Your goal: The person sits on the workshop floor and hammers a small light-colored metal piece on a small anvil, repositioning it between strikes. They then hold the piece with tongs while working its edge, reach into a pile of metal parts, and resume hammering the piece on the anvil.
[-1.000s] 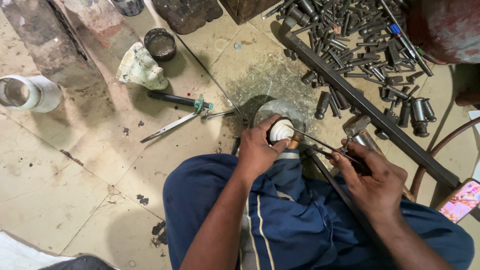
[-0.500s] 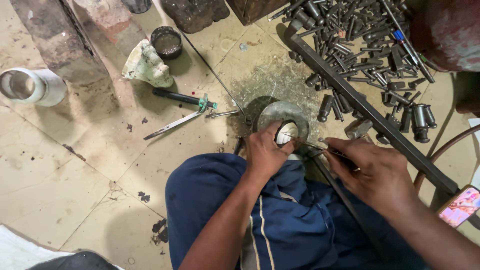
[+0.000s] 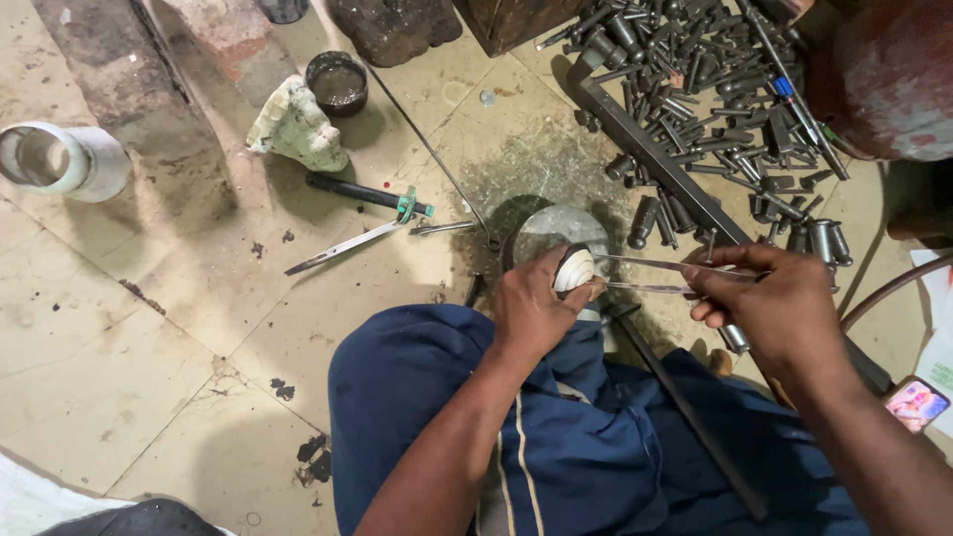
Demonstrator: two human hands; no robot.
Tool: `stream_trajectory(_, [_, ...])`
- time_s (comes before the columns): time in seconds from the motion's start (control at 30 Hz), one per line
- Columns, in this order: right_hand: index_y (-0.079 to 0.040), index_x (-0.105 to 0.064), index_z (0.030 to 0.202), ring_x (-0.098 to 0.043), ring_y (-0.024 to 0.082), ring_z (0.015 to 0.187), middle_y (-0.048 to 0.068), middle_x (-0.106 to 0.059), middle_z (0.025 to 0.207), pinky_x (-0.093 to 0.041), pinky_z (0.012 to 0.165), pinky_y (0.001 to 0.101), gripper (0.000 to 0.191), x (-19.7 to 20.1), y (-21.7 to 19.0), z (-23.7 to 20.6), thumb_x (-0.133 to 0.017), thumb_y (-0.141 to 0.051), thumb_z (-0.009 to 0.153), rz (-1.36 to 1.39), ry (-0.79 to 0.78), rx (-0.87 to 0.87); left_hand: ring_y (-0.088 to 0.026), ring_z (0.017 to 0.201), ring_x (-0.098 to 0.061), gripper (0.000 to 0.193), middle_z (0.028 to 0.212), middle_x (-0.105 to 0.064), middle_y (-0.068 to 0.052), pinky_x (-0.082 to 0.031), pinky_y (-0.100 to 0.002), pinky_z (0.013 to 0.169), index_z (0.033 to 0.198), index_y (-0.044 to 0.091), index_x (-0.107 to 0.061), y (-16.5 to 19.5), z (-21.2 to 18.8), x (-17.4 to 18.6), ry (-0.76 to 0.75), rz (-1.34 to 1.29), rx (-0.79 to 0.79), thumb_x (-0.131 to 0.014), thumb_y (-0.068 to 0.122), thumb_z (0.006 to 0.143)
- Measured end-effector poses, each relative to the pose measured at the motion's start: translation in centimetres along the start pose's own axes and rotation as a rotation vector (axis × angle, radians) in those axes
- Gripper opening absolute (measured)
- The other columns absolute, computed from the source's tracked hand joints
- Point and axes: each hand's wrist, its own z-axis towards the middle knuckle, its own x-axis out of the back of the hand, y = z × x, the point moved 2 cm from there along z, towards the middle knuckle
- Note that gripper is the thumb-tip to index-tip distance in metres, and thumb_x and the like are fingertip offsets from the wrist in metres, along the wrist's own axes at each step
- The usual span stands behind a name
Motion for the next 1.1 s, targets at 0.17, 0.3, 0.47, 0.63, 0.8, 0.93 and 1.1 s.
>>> stream_trajectory(0.17, [0.012,-0.067,0.118,-0.072,0.020,0.063,0.022,-0.077,0.087,-0.056,0.051,0.0281,0.033,0.4,-0.4,0.0,-0.072,-0.003,0.089,-0.034,-0.010,-0.009,-0.033,0.079,-0.076,0.049,0.089,-0.075,-0.016,-0.060,-0.040,0.070,0.112,0.006,-0.074,0.5,0.1,0.2,-0.039,-0.054,0.055,-0.091,0.030,0.073])
stream_trajectory(0.3, [0.006,-0.067,0.121,-0.076,0.020,0.063,0.019,-0.078,0.087,-0.062,0.055,0.0294,0.034,-0.1,-2.1,-1.2,-0.073,-0.009,0.092,-0.357,-0.036,0.207,-0.032,0.077,-0.076,0.047,0.088,-0.076,-0.015,-0.060,-0.039,0.069,0.111,0.008,-0.074,0.9,0.4,0.5,-0.033,-0.039,0.053,-0.091,0.029,0.072])
stream_trajectory(0.47, [0.000,-0.073,0.114,-0.075,0.024,0.067,0.018,-0.077,0.090,-0.061,0.058,0.0352,0.034,-1.5,-2.8,-4.4,-0.076,-0.011,0.082,-0.722,-0.111,0.986,-0.033,0.082,-0.076,0.045,0.092,-0.077,-0.015,-0.060,-0.040,0.071,0.111,0.009,-0.075,0.8,0.3,0.6,-0.040,0.013,0.060,-0.091,0.027,0.073])
stream_trajectory(0.63, [0.003,-0.073,0.122,-0.075,0.025,0.076,0.021,-0.079,0.105,-0.061,0.059,0.0319,0.049,-2.5,-1.9,-6.1,-0.077,-0.006,0.074,-0.891,-0.271,1.349,-0.030,0.088,-0.078,0.047,0.102,-0.077,-0.013,-0.061,-0.037,0.075,0.117,0.009,-0.073,0.5,0.0,0.5,0.011,-0.068,-0.037,-0.089,0.029,0.078])
stream_trajectory(0.8, [-0.004,-0.071,0.116,-0.077,0.021,0.066,0.011,-0.078,0.089,-0.059,0.054,0.0347,0.025,-1.2,-2.0,-3.1,-0.075,-0.012,0.093,-0.662,-0.066,0.557,-0.033,0.082,-0.075,0.054,0.096,-0.076,-0.015,-0.059,-0.041,0.072,0.117,0.007,-0.073,0.2,0.1,0.5,-0.035,0.047,0.007,-0.089,0.030,0.071])
stream_trajectory(0.93, [0.008,-0.069,0.113,-0.072,0.021,0.067,0.019,-0.075,0.084,-0.057,0.054,0.0291,0.023,0.5,0.8,0.6,-0.073,-0.003,0.094,-0.207,0.018,0.063,-0.034,0.075,-0.073,0.055,0.085,-0.074,-0.017,-0.057,-0.043,0.069,0.114,0.007,-0.074,0.3,0.4,0.4,-0.098,0.041,0.103,-0.092,0.038,0.071])
stream_trajectory(1.1, [0.014,-0.067,0.112,-0.067,0.017,0.067,0.020,-0.072,0.089,-0.054,0.056,0.0238,0.023,0.4,7.0,2.9,-0.069,0.000,0.094,0.339,-0.054,-0.157,-0.035,0.082,-0.073,0.056,0.093,-0.075,-0.017,-0.058,-0.043,0.072,0.119,0.011,-0.074,0.9,0.5,0.7,-0.018,0.046,0.036,-0.091,0.033,0.070])
